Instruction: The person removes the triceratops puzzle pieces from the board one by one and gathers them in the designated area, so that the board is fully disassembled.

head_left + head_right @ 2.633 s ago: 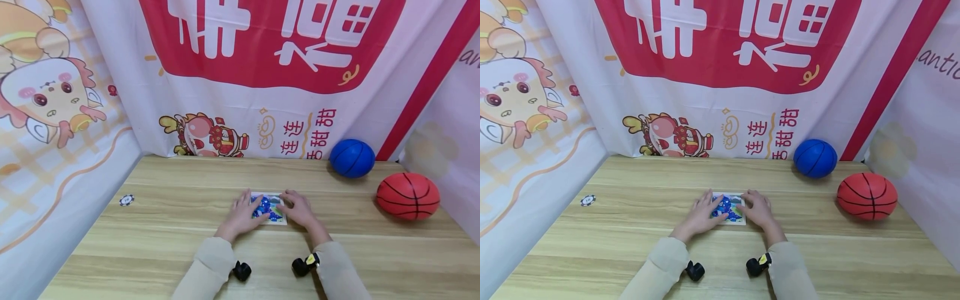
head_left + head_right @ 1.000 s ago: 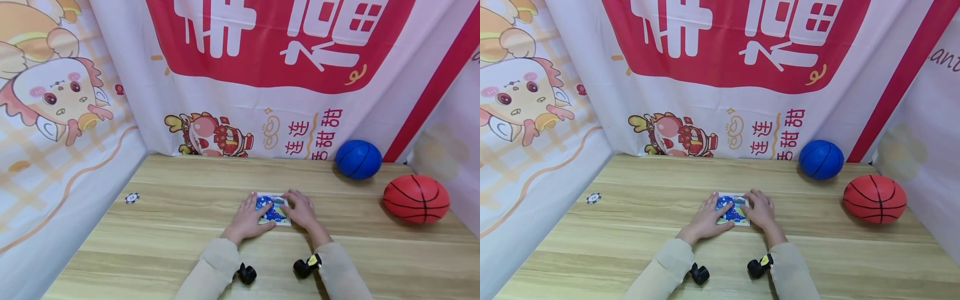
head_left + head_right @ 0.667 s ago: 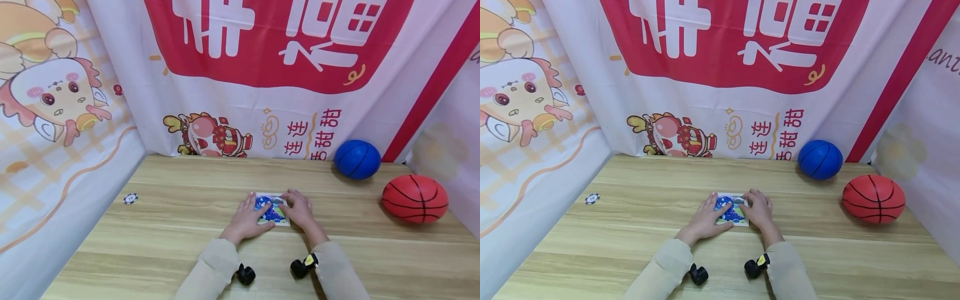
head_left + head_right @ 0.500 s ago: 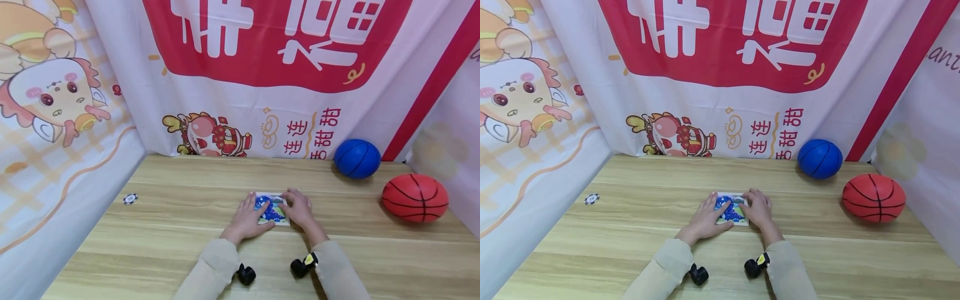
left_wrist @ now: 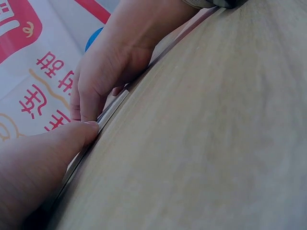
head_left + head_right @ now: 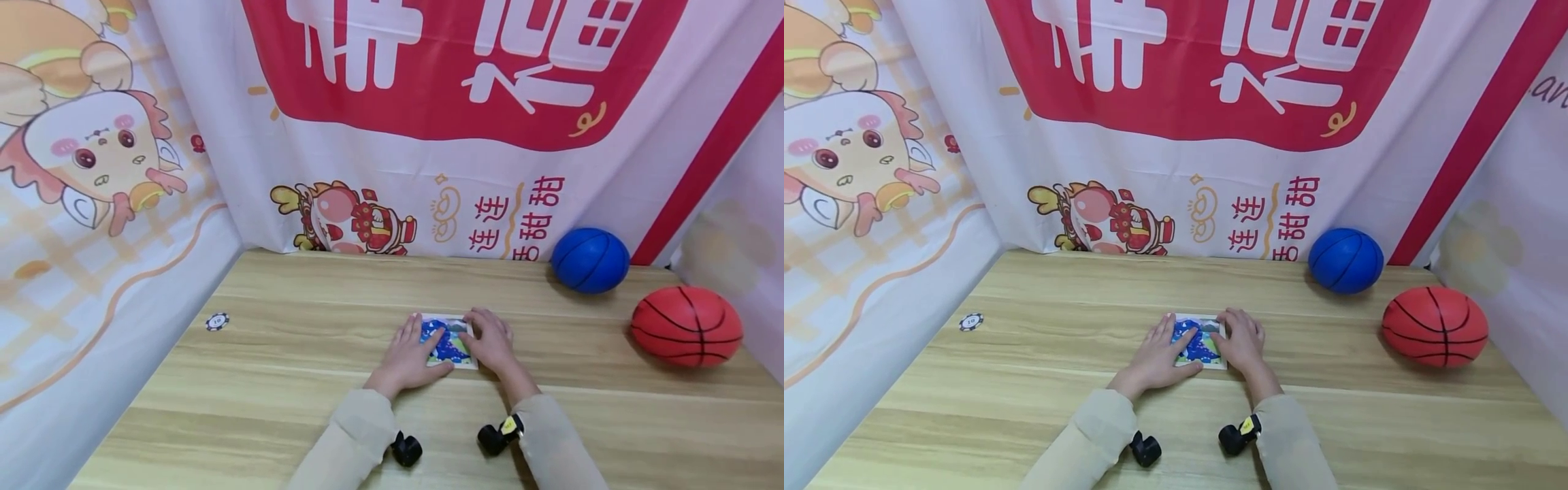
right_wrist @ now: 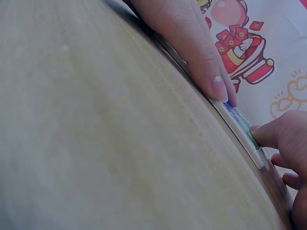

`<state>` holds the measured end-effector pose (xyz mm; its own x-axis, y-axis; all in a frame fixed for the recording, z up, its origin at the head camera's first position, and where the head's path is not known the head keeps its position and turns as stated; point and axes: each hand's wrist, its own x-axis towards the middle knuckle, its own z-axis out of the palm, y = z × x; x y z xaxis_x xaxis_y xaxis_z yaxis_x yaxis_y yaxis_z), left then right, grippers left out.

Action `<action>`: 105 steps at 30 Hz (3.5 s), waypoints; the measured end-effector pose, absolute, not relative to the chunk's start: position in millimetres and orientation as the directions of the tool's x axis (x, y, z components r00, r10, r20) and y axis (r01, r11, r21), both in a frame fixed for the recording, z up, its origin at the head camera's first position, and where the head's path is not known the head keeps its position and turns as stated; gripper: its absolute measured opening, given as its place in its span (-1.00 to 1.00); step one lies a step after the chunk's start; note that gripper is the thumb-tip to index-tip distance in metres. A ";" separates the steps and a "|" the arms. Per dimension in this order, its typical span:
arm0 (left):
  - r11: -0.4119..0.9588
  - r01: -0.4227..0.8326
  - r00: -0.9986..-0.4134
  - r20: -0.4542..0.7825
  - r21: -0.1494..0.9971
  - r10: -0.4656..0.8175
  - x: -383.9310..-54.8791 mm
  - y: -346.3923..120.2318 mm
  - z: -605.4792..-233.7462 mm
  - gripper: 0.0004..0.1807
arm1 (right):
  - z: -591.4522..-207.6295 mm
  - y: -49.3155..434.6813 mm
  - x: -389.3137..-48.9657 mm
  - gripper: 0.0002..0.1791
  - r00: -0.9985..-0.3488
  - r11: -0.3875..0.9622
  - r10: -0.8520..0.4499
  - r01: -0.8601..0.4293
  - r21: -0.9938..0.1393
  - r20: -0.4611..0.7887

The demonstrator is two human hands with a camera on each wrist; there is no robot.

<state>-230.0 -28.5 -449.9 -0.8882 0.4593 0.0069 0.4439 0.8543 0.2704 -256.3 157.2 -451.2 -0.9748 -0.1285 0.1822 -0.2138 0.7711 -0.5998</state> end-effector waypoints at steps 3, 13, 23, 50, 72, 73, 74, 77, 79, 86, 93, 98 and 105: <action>0.855 0.443 -0.889 0.007 0.271 0.458 -229.7 -28.3 -448.9 -0.18 | -451.7 156.9 -256.3 -0.69 -0.975 0.761 -0.116 -0.211 -0.613 0.192; 0.859 0.434 -0.892 -0.005 0.272 0.452 -228.9 -28.3 -448.9 -0.19 | -452.9 151.7 -258.3 -0.66 -0.974 0.637 -0.042 -0.197 -0.745 0.221; 0.859 0.432 -0.894 0.002 0.274 0.449 -228.1 -28.0 -446.8 -0.19 | -452.1 150.3 -259.4 -0.64 -0.974 0.524 -0.031 -0.206 -0.827 0.223; 0.855 0.429 -0.895 0.009 0.291 0.446 -224.0 -28.4 -446.2 -0.20 | -432.7 201.7 -258.6 -0.61 -0.994 0.480 -0.037 -0.112 -0.870 0.107; 0.848 0.433 -0.892 0.012 0.306 0.452 -225.2 -30.0 -446.7 -0.20 | -433.3 313.1 -247.5 -0.48 -0.998 0.493 0.042 -0.012 -0.870 0.038; 0.847 0.433 -0.892 0.013 0.308 0.452 -225.2 -29.9 -447.0 -0.20 | -434.2 315.7 -247.0 -0.49 -0.997 0.512 0.045 -0.026 -0.859 0.057; 0.847 0.433 -0.892 0.014 0.309 0.451 -225.2 -29.8 -447.3 -0.20 | -435.2 318.0 -246.7 -0.50 -0.996 0.527 0.043 -0.046 -0.849 0.080; 0.846 0.433 -0.893 0.017 0.311 0.450 -225.2 -29.6 -447.8 -0.20 | -437.5 322.8 -246.4 -0.54 -0.989 0.574 0.037 -0.098 -0.813 0.145; 0.847 0.432 -0.893 0.017 0.311 0.449 -225.3 -29.5 -448.0 -0.20 | -438.6 325.1 -246.9 -0.55 -0.989 0.595 0.038 -0.095 -0.798 0.146; 0.850 0.433 -0.895 0.031 0.302 0.445 -225.9 -30.5 -449.0 -0.20 | -445.2 333.2 -253.0 -0.58 -0.992 0.680 0.024 -0.073 -0.730 0.122; 0.845 0.439 -0.892 0.033 0.304 0.452 -225.8 -29.2 -448.5 -0.21 | -444.5 337.6 -255.5 -0.60 -0.989 0.736 -0.005 -0.105 -0.669 0.150; 0.843 0.437 -0.891 0.024 0.312 0.453 -225.8 -27.9 -447.8 -0.21 | -442.5 339.2 -256.1 -0.59 -0.991 0.768 -0.036 -0.110 -0.631 0.130; 0.841 0.442 -0.890 0.033 0.313 0.456 -226.7 -27.3 -449.2 -0.20 | -442.1 340.9 -258.4 -0.58 -0.992 0.812 -0.054 -0.111 -0.573 0.116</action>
<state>-226.7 -27.3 -449.2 -0.8896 0.4556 0.0325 0.4420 0.8406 0.3131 -258.4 340.9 -442.1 -0.9917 -0.0539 0.1164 -0.1114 0.8122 -0.5726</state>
